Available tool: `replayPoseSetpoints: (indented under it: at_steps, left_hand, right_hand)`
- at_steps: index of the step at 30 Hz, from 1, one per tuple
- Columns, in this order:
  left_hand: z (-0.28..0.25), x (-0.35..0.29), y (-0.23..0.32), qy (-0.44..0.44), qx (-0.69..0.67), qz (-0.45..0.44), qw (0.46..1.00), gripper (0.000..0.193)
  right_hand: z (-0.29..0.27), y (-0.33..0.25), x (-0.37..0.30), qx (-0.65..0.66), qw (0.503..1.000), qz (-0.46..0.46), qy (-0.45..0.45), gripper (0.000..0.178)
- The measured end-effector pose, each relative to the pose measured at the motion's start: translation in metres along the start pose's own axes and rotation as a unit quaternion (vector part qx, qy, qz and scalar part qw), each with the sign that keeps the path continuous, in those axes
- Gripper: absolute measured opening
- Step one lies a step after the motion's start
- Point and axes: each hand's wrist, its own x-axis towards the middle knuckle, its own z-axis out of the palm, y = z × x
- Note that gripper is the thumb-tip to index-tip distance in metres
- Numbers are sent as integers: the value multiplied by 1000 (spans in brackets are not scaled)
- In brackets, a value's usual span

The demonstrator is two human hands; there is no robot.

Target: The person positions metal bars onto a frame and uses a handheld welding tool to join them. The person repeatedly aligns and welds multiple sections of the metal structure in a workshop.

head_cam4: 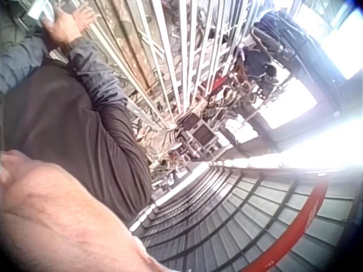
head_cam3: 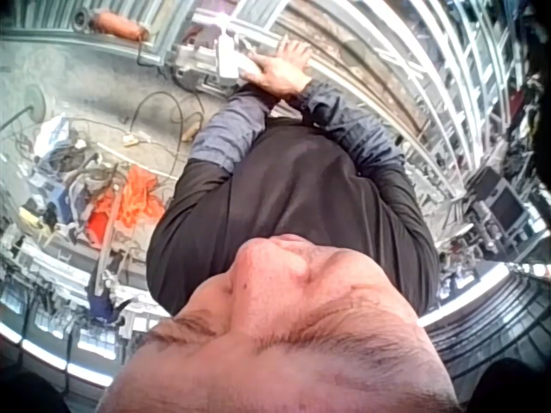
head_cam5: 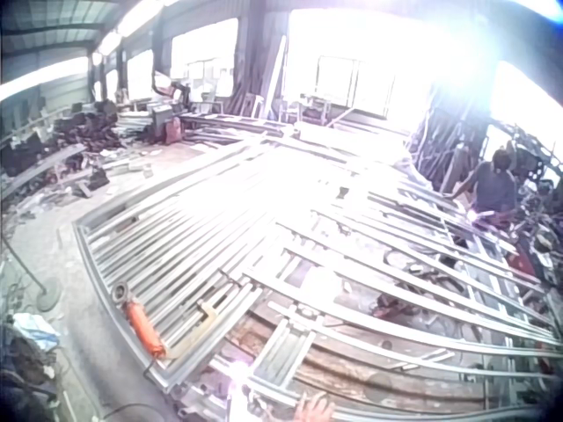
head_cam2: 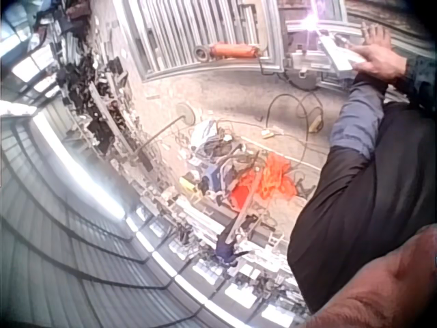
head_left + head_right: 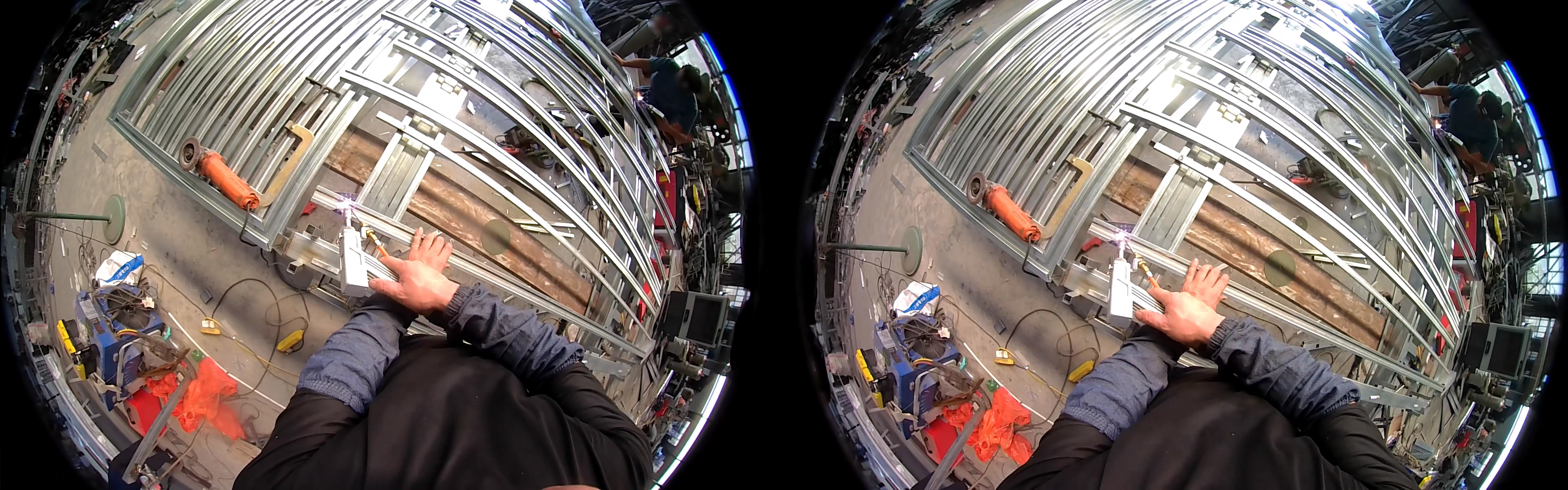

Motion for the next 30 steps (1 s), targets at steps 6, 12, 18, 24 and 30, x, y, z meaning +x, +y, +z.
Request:
replayPoseSetpoints:
  at_steps: [6, 12, 18, 24, 30]
  left_hand:
    - [-5, 1, -2, -25, 0, 12, 1000, 67]
    - [25, -2, 7, -110, 389, 52, 913, 69]
    - [25, -4, 8, -136, 471, 67, 869, 69]
    - [25, -9, -5, -34, 400, 90, 911, 73]
    - [48, -10, -5, -108, 372, 81, 918, 81]
  right_hand:
    - [31, 29, 6, 30, 1000, -4, 10, 69]
    - [22, 29, 3, 119, 992, -15, -42, 70]
    - [12, 22, 0, 91, 995, -24, -38, 70]
    - [11, 20, -1, 48, 998, -25, -23, 68]
    - [-8, 10, -9, 94, 994, -16, -53, 69]
